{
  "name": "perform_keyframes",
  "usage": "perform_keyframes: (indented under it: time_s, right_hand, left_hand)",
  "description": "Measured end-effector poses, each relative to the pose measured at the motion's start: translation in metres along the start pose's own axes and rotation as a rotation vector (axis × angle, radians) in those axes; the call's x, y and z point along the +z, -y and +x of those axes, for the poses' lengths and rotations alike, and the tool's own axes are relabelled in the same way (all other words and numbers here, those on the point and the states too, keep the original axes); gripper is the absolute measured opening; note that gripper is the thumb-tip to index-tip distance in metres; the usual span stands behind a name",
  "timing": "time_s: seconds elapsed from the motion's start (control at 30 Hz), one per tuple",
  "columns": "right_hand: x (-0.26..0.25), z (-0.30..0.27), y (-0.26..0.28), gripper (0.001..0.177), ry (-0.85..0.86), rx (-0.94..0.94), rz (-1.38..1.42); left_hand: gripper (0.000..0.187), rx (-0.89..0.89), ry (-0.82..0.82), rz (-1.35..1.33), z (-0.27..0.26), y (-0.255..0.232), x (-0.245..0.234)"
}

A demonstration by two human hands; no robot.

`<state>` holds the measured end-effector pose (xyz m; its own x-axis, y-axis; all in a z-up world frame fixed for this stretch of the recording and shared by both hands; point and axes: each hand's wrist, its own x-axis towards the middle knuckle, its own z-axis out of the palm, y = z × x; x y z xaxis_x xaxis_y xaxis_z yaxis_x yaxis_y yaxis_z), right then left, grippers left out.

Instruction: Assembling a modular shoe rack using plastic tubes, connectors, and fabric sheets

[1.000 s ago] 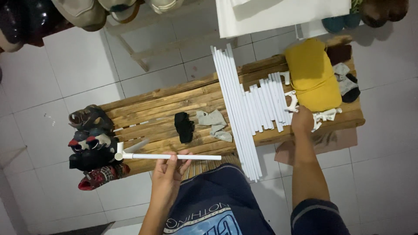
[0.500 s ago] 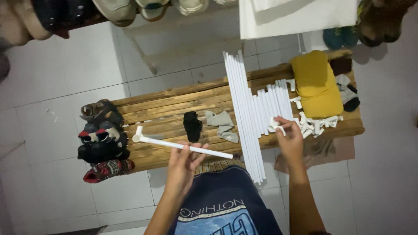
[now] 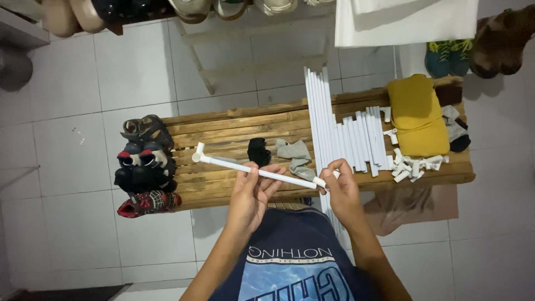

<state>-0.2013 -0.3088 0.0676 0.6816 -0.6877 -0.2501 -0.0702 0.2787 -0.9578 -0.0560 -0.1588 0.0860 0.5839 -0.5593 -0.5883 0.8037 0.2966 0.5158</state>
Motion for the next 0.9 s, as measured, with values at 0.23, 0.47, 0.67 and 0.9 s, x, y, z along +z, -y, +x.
perform_keyframes:
  time_s: [0.23, 0.47, 0.67, 0.9]
  right_hand:
    - [0.011, 0.003, 0.014, 0.019, 0.025, 0.067, 0.104]
    - [0.027, 0.004, 0.026, 0.023, 0.026, 0.153, 0.326]
    - [0.033, 0.002, 0.029, 0.024, 0.030, 0.073, 0.246]
    - [0.039, -0.011, 0.064, 0.029, 0.007, -0.149, -0.171]
  left_hand:
    - [0.010, 0.012, 0.066, -0.023, 0.002, -0.005, -0.005]
    - [0.011, 0.053, 0.088, -0.026, -0.001, -0.014, -0.007]
    - [0.012, 0.098, 0.086, -0.058, 0.000, -0.009, -0.006]
    - [0.011, 0.101, 0.055, -0.004, -0.006, -0.006, 0.005]
